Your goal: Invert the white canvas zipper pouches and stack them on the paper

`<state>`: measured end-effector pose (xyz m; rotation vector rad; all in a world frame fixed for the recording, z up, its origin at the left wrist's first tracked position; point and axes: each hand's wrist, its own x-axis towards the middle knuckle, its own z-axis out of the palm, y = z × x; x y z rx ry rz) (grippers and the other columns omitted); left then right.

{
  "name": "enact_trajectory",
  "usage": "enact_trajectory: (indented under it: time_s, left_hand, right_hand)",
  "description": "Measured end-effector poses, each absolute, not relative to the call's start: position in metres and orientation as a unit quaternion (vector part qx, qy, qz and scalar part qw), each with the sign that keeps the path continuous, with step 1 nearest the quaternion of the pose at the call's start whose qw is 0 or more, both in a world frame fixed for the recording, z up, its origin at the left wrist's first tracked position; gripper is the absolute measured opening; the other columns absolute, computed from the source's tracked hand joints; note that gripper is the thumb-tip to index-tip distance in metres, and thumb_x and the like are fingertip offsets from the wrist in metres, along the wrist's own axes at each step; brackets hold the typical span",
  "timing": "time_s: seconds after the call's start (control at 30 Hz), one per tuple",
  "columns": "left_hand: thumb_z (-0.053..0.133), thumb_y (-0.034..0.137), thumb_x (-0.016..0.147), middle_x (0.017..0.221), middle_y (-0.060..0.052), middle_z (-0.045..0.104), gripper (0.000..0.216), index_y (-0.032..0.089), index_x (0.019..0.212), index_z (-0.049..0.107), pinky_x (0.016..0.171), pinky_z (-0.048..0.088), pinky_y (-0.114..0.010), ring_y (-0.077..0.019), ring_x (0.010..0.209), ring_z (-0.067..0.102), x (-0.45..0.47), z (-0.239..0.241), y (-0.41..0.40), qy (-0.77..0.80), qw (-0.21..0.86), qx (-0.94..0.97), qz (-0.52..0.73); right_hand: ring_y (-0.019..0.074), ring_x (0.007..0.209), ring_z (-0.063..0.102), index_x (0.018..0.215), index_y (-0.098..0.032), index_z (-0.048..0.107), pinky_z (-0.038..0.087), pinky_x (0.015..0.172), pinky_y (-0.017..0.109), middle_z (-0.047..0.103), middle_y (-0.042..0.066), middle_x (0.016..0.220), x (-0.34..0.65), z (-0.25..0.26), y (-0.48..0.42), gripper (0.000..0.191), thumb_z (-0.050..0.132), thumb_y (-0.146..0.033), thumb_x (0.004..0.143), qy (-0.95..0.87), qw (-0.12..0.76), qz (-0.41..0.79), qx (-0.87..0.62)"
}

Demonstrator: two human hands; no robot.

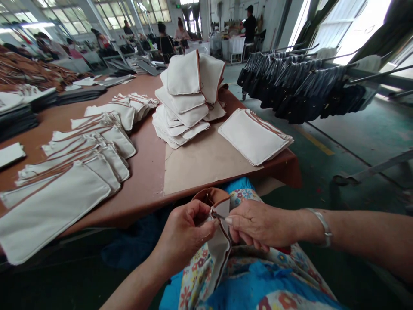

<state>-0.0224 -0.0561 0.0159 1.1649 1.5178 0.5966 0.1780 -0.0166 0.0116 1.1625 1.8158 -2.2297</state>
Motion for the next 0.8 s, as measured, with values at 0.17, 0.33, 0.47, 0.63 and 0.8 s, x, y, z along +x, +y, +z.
enact_trajectory:
  time_s: [0.17, 0.33, 0.47, 0.63, 0.8]
  left_hand:
    - [0.068, 0.027, 0.072, 0.063, 0.001, 0.058, 0.012, 0.018, 0.072, 0.061, 0.050, 0.036, -0.023, -0.0129, 0.058, 0.048, -0.009, 0.009, -0.070, 0.667, 0.486, 0.514, 0.233]
    - [0.065, 0.015, 0.063, 0.061, 0.002, 0.053, 0.013, 0.018, 0.060, 0.053, 0.051, 0.035, -0.022, -0.0113, 0.057, 0.045, 0.012, -0.002, -0.090, 0.586, 0.594, 0.497, 0.239]
    - [0.075, 0.022, 0.065, 0.066, 0.001, 0.058, 0.020, 0.016, 0.072, 0.058, 0.054, 0.037, -0.022, -0.0099, 0.056, 0.047, -0.002, -0.009, -0.075, 0.567, 0.667, 0.386, 0.292]
    - [0.078, 0.032, 0.071, 0.067, -0.001, 0.061, 0.026, 0.013, 0.075, 0.061, 0.057, 0.039, -0.022, -0.0103, 0.059, 0.050, -0.020, -0.004, -0.061, 0.542, 0.700, 0.353, 0.304]
    - [0.069, 0.037, 0.081, 0.070, -0.002, 0.061, 0.024, 0.013, 0.077, 0.065, 0.056, 0.036, -0.021, -0.0111, 0.061, 0.049, -0.018, 0.003, -0.061, 0.549, 0.673, 0.416, 0.269]
  right_hand:
    - [0.0062, 0.033, 0.045, 0.070, -0.014, 0.057, 0.035, 0.030, 0.014, 0.050, -0.003, 0.048, 0.171, 0.004, -0.025, 0.039, 0.037, -0.035, 0.096, 0.512, 0.000, -0.754, 0.411]
    - [0.0042, 0.032, 0.038, 0.069, -0.013, 0.057, 0.032, 0.031, 0.014, 0.044, -0.005, 0.048, 0.172, -0.010, -0.006, 0.036, 0.040, -0.034, 0.094, 0.412, -0.071, -0.765, 0.490]
    - [0.0073, 0.037, 0.047, 0.078, -0.014, 0.058, 0.039, 0.035, 0.017, 0.050, -0.004, 0.054, 0.186, 0.000, 0.007, 0.040, 0.039, -0.044, 0.097, 0.557, -0.103, -0.689, 0.452]
    - [0.0102, 0.055, 0.051, 0.078, -0.015, 0.057, 0.043, 0.054, 0.023, 0.055, -0.001, 0.064, 0.194, 0.013, 0.001, 0.038, 0.043, -0.045, 0.096, 0.728, -0.156, -0.541, 0.392]
    - [0.0170, 0.085, 0.058, 0.097, -0.014, 0.061, 0.046, 0.079, 0.029, 0.064, 0.007, 0.095, 0.182, 0.005, 0.004, 0.019, 0.063, -0.024, 0.081, 0.794, -0.256, -0.451, 0.319]
